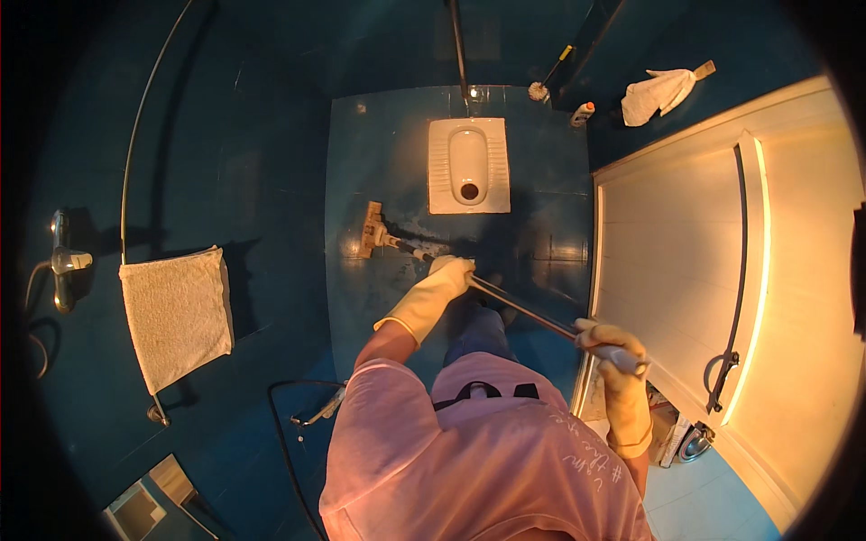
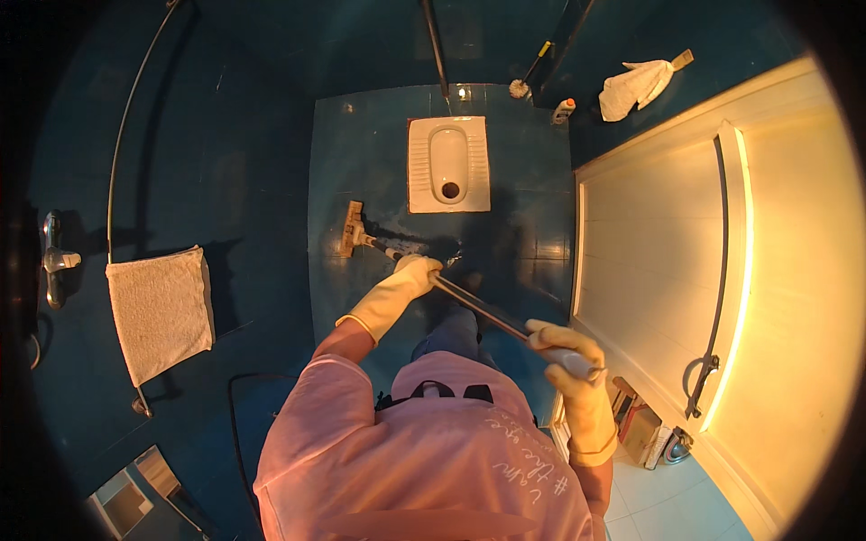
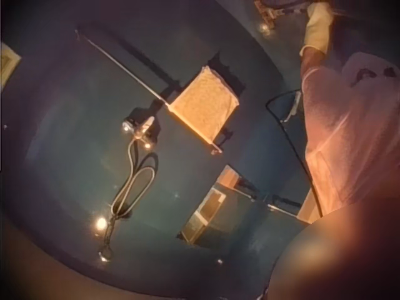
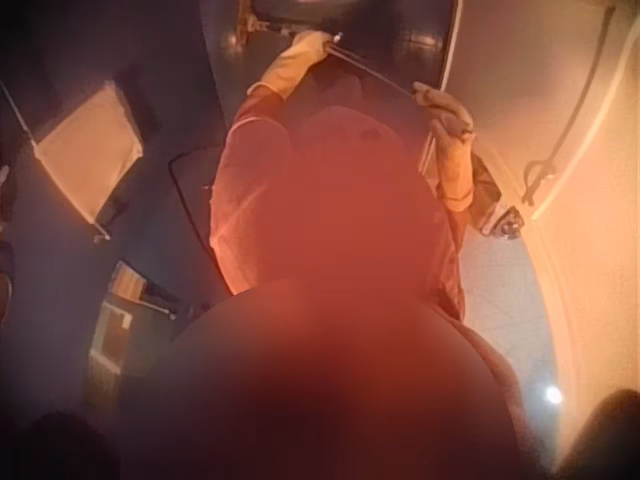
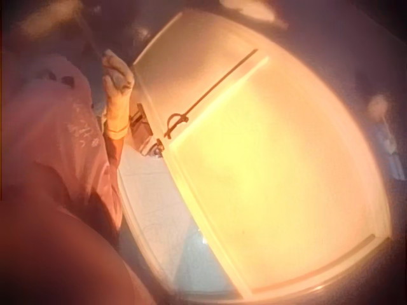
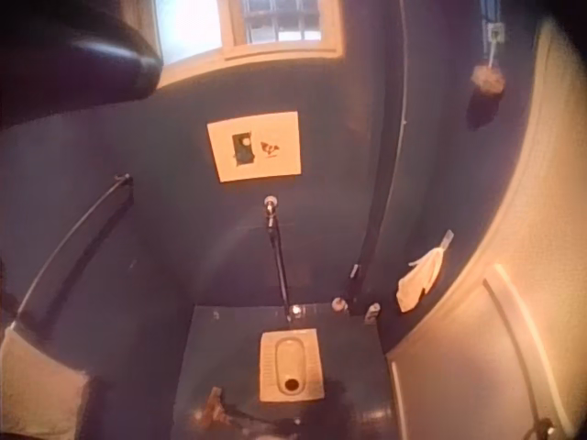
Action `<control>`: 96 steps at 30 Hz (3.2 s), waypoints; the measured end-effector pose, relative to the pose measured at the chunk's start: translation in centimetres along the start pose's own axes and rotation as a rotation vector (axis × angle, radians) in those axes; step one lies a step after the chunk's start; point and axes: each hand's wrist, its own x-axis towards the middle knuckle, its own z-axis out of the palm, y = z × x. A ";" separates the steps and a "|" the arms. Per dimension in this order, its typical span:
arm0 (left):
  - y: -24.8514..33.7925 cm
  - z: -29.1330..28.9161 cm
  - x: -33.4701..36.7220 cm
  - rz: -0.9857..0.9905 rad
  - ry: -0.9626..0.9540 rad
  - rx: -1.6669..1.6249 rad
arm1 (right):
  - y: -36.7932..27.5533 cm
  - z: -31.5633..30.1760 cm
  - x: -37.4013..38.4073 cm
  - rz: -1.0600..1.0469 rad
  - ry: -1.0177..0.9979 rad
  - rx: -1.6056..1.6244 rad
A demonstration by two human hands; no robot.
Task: The person mops the bathroom floor and squat toilet with a mop, wipes a wall surface with a cloth, and walks through the rooms while carrying the mop.
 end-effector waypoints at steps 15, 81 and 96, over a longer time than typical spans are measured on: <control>-5.9 0.0 4.6 -0.134 -0.155 0.213 | 5.8 4.7 0.2 0.138 0.109 -0.277; 39.3 21.3 -11.7 0.667 -0.446 -0.102 | -13.3 -9.1 -34.0 -0.550 0.366 -1.016; 14.7 11.1 -19.0 -0.102 0.096 -0.089 | -5.5 -3.9 -20.3 0.048 -0.053 -0.116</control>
